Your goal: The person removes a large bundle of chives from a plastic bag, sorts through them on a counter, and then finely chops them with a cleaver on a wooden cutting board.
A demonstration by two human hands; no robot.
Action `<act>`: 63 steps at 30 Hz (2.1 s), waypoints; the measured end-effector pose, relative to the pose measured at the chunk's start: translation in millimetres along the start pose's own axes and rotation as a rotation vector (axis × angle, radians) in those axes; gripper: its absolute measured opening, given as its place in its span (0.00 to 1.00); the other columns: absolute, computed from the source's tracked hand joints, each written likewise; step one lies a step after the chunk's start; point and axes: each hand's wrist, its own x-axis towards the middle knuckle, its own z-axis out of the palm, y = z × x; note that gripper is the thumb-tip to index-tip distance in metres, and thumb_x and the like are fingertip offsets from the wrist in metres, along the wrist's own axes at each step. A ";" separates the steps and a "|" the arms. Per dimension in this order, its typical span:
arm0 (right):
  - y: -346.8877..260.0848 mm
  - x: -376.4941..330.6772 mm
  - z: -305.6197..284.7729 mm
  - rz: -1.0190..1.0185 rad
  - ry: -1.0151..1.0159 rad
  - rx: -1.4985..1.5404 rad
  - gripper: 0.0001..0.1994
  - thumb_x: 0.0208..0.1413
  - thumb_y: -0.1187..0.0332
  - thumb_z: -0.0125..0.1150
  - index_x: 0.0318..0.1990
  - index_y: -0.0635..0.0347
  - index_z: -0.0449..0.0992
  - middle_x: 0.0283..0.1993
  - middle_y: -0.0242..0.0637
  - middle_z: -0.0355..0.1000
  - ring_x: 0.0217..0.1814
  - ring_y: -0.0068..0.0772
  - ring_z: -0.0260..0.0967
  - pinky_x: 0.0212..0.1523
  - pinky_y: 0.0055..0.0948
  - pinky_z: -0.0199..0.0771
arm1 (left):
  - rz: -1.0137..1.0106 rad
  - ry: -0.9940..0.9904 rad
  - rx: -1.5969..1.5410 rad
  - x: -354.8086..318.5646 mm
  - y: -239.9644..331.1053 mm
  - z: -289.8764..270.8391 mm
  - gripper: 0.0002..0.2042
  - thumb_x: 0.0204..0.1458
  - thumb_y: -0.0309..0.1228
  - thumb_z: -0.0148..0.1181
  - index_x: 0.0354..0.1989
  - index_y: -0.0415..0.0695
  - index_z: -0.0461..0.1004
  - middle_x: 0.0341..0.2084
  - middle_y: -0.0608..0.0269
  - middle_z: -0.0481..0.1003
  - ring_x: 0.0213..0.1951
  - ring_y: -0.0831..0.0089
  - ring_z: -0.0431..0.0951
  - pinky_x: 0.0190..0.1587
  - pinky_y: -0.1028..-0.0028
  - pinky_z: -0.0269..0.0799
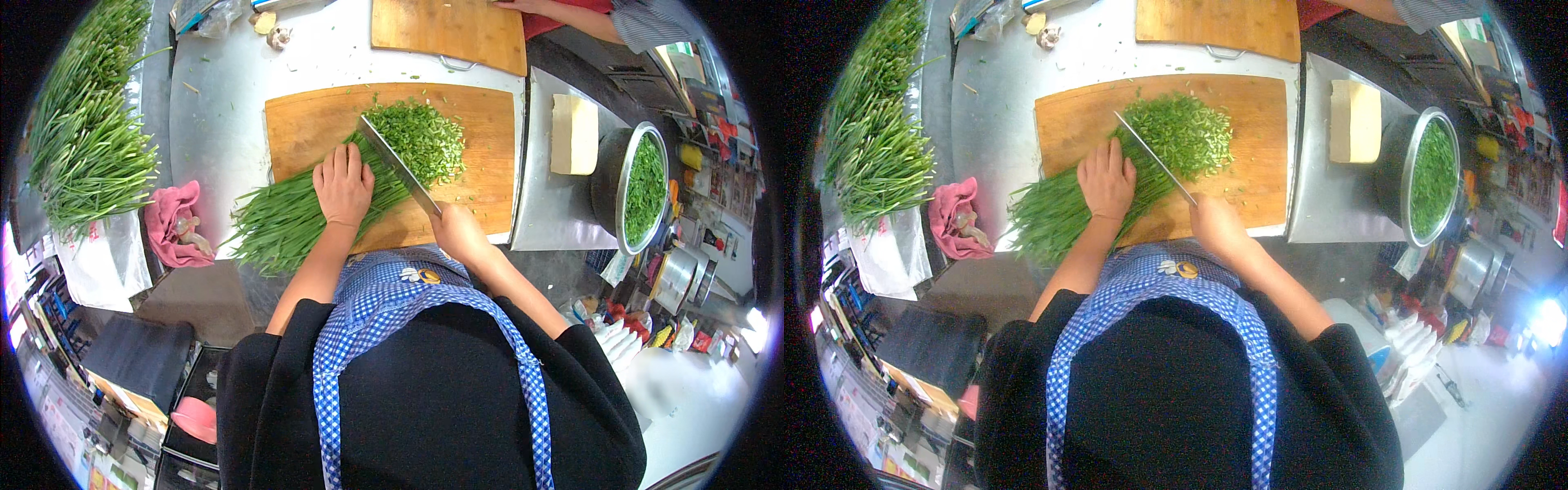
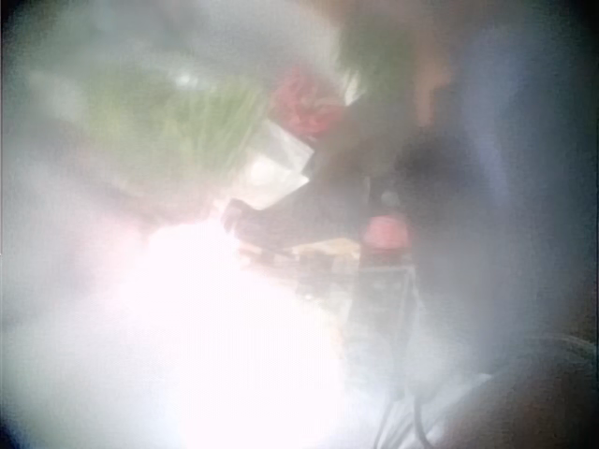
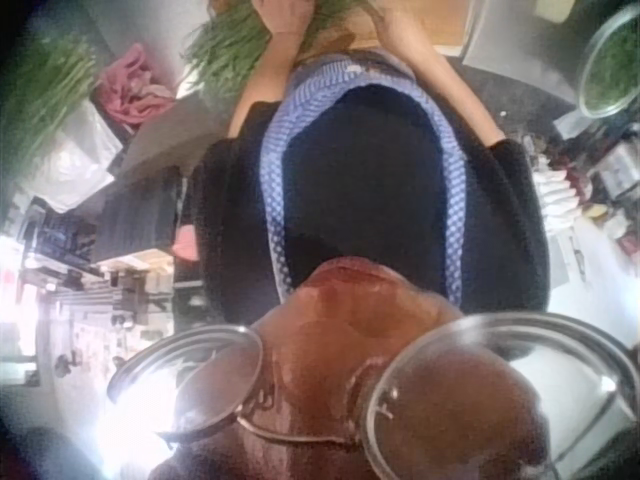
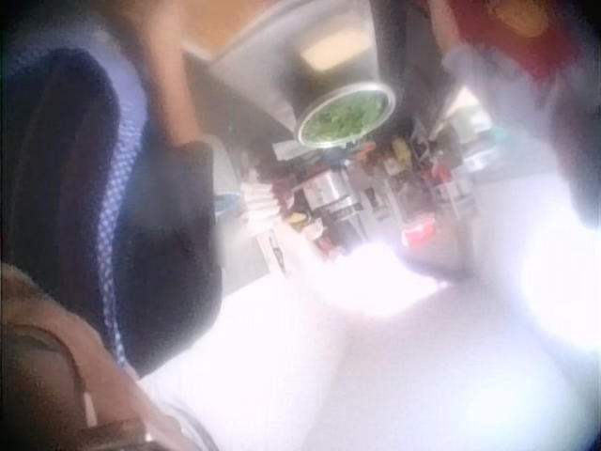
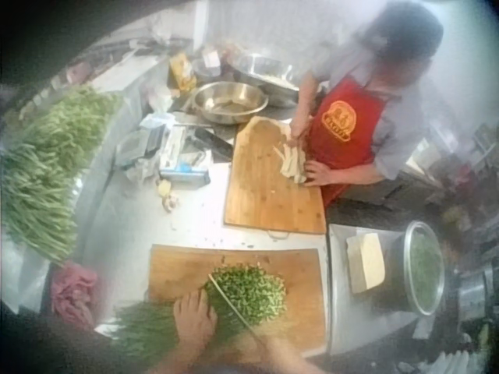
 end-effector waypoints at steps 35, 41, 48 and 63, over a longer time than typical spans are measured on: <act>44.1 -13.7 14.3 0.074 0.253 0.640 0.11 0.60 0.68 0.52 0.27 0.66 0.72 0.16 0.34 0.68 0.10 0.22 0.60 0.13 0.28 0.59 | -0.017 -0.378 -0.075 6.6 -11.8 -31.5 0.47 0.29 0.45 0.75 0.61 0.41 0.59 0.58 0.44 0.61 0.62 0.51 0.58 0.62 0.50 0.53; 32.5 -20.5 8.9 0.016 0.189 0.563 0.12 0.60 0.67 0.52 0.28 0.66 0.73 0.16 0.33 0.69 0.11 0.23 0.62 0.14 0.28 0.61 | -0.216 -0.390 -0.078 21.9 -19.7 -33.4 0.48 0.32 0.44 0.74 0.64 0.43 0.56 0.56 0.52 0.64 0.56 0.55 0.66 0.58 0.55 0.58; 27.0 -12.3 11.7 0.054 0.105 0.459 0.15 0.58 0.63 0.53 0.26 0.68 0.75 0.17 0.43 0.72 0.19 0.37 0.71 0.25 0.36 0.70 | -0.081 -0.494 0.092 28.3 -12.7 -47.0 0.54 0.33 0.52 0.73 0.66 0.39 0.50 0.60 0.44 0.60 0.63 0.50 0.58 0.64 0.52 0.50; -2.5 16.4 38.6 -0.017 0.079 0.052 0.13 0.57 0.66 0.51 0.31 0.69 0.75 0.27 0.58 0.73 0.32 0.60 0.73 0.35 0.48 0.71 | -0.156 0.055 0.040 -5.4 -7.2 10.2 0.28 0.49 0.38 0.53 0.57 0.36 0.63 0.49 0.52 0.69 0.50 0.57 0.68 0.57 0.57 0.59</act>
